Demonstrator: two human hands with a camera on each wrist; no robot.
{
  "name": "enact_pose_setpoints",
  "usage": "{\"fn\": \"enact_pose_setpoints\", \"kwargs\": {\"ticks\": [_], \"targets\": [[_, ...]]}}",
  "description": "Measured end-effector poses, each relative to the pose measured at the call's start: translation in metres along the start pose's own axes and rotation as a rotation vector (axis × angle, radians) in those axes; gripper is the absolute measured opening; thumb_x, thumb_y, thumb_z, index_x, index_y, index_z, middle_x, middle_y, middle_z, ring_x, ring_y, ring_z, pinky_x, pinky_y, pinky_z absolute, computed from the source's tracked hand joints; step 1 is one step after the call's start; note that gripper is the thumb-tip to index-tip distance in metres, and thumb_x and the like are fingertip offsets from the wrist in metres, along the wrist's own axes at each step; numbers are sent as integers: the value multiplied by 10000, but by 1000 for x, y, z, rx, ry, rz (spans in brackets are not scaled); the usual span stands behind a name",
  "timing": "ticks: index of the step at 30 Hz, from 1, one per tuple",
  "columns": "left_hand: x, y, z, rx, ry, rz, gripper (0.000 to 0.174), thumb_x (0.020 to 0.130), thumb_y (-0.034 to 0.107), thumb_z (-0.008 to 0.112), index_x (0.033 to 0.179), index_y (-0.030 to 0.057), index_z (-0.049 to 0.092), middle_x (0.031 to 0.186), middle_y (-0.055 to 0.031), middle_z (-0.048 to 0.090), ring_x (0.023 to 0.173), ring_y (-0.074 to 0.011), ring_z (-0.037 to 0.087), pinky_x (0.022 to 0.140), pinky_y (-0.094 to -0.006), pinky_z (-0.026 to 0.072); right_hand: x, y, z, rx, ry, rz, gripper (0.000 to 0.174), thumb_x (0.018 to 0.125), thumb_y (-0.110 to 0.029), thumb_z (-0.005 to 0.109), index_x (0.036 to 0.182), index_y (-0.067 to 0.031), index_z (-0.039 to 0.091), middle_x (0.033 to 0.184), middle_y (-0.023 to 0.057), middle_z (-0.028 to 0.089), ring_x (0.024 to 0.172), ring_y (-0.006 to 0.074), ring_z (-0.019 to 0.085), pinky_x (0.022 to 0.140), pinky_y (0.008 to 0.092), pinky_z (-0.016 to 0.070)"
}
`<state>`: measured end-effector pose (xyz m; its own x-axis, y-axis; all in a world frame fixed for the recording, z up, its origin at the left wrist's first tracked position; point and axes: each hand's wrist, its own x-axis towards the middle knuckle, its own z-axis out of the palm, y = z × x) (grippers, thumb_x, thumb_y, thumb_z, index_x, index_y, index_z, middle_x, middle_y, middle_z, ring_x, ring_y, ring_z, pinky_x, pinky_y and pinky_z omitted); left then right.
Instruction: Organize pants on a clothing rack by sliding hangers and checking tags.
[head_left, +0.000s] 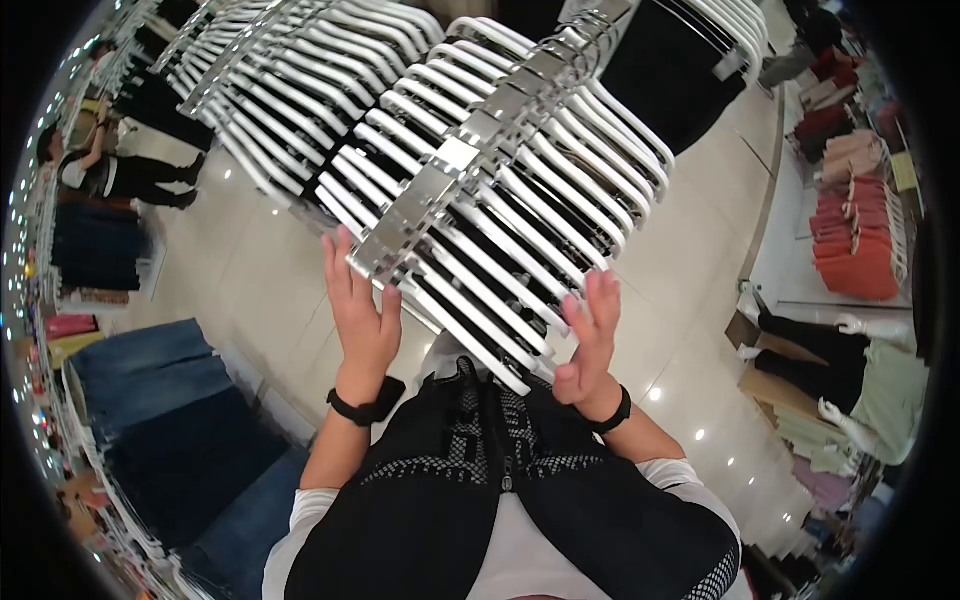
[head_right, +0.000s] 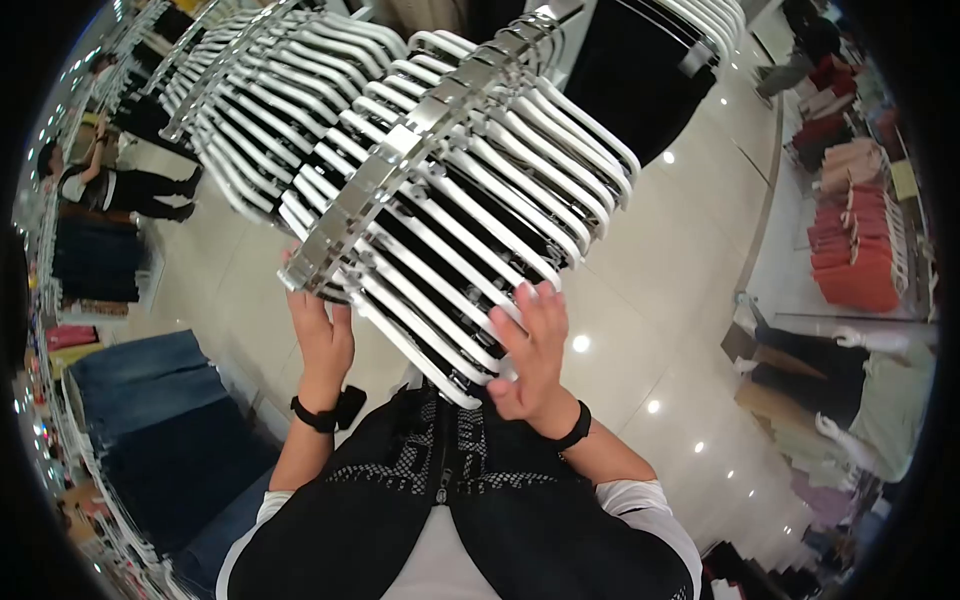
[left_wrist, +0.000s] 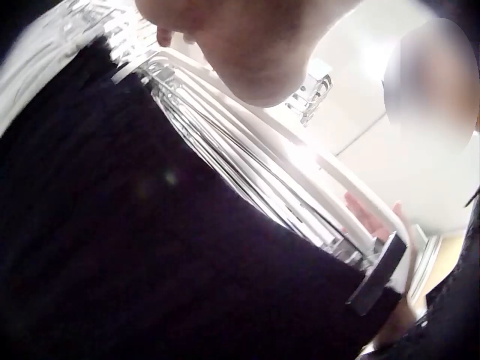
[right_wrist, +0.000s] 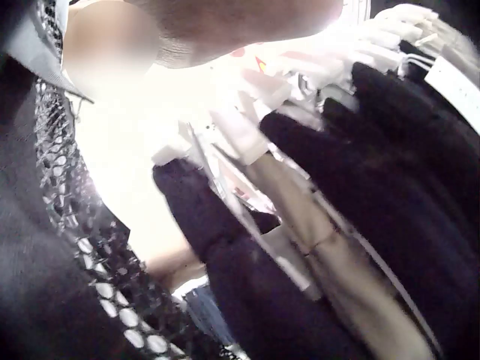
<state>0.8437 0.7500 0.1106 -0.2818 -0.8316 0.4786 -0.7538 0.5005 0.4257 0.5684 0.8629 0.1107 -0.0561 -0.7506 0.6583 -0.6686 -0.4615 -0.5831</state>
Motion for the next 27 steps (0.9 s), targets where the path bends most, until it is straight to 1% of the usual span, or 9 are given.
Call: {"fn": "enact_pose_setpoints", "kwargs": {"ticks": [2, 3, 6, 10, 15, 19, 22, 23, 27], "targets": [[9, -3, -8, 82, 17, 61, 476, 1048, 364, 552, 1386, 30, 526, 1608, -178, 399, 1483, -492, 325, 1168, -558, 317, 5, -12, 6, -38, -175, -51, 604, 1032, -475, 399, 1420, -64, 611, 1527, 208, 511, 1481, 395, 380, 1234, 532, 139], [12, -3, -11, 53, 41, 65, 459, 1025, 411, 587, 1278, 30, 554, 1554, -158, 477, 1468, -488, 349, 1144, -568, 336, 9, -15, 9, -66, -212, -17, 593, 1026, -466, 413, 1415, -69, 617, 1520, 200, 522, 1472, 389, 393, 1232, 531, 144], [17, -16, -19, -18, -5, 107, 463, 1020, 419, 582, 1290, 44, 557, 1523, -157, 511, 1461, -468, 368, 1149, -574, 331, 14, -14, 12, -85, -186, 10, 571, 1013, -444, 449, 1401, -64, 627, 1511, 183, 535, 1456, 373, 418, 1233, 522, 169], [44, -27, -26, -16, -29, 201, 545, 1054, 452, 466, 1383, 28, 564, 1417, -150, 572, 1397, -396, 456, 1192, -576, 286, 2, -19, 1, -76, -182, -10, 579, 1028, -466, 445, 1398, -59, 625, 1494, 180, 551, 1445, 371, 434, 1232, 521, 184], [73, -48, -21, -60, -23, 297, 384, 1004, 363, 522, 1134, 50, 703, 1232, -142, 641, 1267, -388, 533, 1153, -542, 360, -7, -32, 9, -133, -268, 69, 637, 1034, -557, 422, 1376, -66, 642, 1466, 166, 577, 1423, 383, 458, 1214, 522, 232], [83, -73, -24, -98, -90, 337, 417, 1021, 408, 507, 1105, 51, 705, 1173, -117, 651, 1207, -390, 549, 1127, -535, 373, -8, -43, 12, -147, -239, 102, 651, 1028, -573, 421, 1378, -69, 639, 1469, 181, 571, 1419, 399, 456, 1202, 533, 249], [108, -69, -16, -131, -22, 438, 408, 948, 457, 628, 1079, 79, 706, 1097, -89, 648, 1126, -331, 557, 1120, -528, 373, -10, -50, 19, -221, -149, 186, 649, 1029, -578, 410, 1377, -81, 642, 1479, 194, 558, 1417, 404, 457, 1189, 548, 264], [112, -72, -12, -165, -42, 476, 429, 956, 475, 613, 1091, 81, 716, 1066, -84, 648, 1080, -312, 562, 1104, -511, 381, -8, -54, 19, -267, -140, 226, 666, 1031, -595, 388, 1374, -84, 644, 1486, 193, 551, 1419, 404, 455, 1187, 548, 267], [117, -95, -13, -192, -135, 541, 487, 946, 469, 632, 1215, 71, 713, 1148, -97, 661, 1106, -315, 568, 1055, -485, 418, -1, -62, 23, -390, -129, 309, 726, 1026, -640, 360, 1367, -66, 645, 1484, 210, 550, 1424, 409, 449, 1188, 549, 269]]}}
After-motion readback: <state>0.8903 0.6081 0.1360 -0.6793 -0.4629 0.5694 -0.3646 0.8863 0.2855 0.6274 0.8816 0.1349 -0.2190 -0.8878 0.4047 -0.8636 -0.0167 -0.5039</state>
